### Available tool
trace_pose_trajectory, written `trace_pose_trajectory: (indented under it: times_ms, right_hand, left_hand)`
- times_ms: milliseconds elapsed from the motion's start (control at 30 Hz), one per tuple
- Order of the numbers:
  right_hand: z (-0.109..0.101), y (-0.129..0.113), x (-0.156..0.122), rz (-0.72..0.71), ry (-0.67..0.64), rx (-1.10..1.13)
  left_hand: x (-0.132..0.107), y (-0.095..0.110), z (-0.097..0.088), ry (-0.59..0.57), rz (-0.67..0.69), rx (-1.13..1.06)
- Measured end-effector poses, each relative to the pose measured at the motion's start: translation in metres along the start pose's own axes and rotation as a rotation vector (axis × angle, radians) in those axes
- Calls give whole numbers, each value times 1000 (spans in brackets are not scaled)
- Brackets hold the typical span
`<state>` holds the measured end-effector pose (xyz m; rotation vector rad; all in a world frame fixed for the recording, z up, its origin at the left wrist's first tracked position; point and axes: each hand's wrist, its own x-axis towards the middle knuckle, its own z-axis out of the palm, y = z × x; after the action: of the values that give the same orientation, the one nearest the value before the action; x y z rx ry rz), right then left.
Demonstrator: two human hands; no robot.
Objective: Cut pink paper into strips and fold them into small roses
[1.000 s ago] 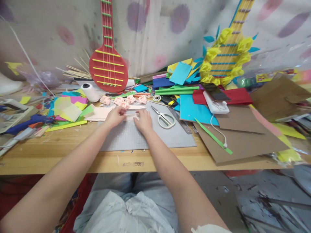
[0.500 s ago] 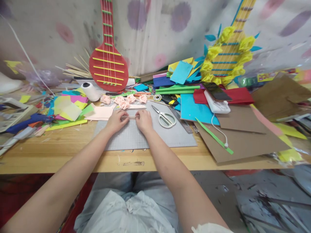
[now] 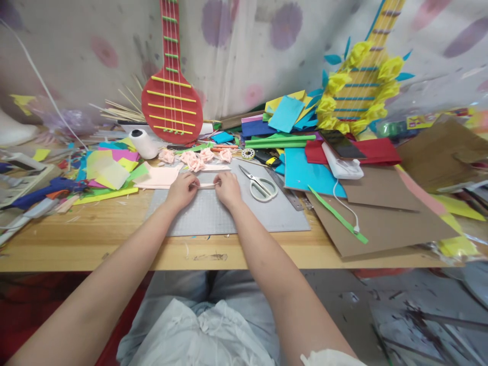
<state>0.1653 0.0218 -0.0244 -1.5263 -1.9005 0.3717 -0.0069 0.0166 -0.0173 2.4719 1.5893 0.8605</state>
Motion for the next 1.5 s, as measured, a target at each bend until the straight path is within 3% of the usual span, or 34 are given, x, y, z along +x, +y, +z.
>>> trace_pose_trajectory:
  times_ms: [200, 400, 700, 800, 933, 1000, 1100, 1133, 1267, 1500]
  right_hand:
    - [-7, 4, -2, -161, -113, 32]
    - [-5, 0, 0, -29, -73, 34]
    - [-2, -3, -3, -63, -96, 132]
    - [-2, -9, -3, 10, -118, 374]
    - [-4, -18, -4, 178, -158, 741]
    - [-5, -22, -4, 235, -182, 855]
    - [-5, -26, -6, 253, -206, 930]
    - [-5, -26, -6, 252, -212, 941]
    - [-3, -27, -8, 219, -254, 960]
    - [-3, -26, -9, 186, -294, 922]
  left_hand:
    - [0, 3, -3, -20, -35, -23]
    - [2, 0, 1, -12, -102, -28]
    - [0, -1, 0, 23, -132, -177]
    - [0, -6, 0, 157, -191, -390]
    - [1, -7, -2, 400, -476, -826]
    - [0, -1, -4, 338, -598, -1058]
    - [-2, 15, -8, 53, -674, -1222]
    - [-4, 20, -9, 8, -691, -1233]
    - [-6, 31, -9, 40, -750, -1192]
    - [-6, 29, -10, 60, -752, -1168]
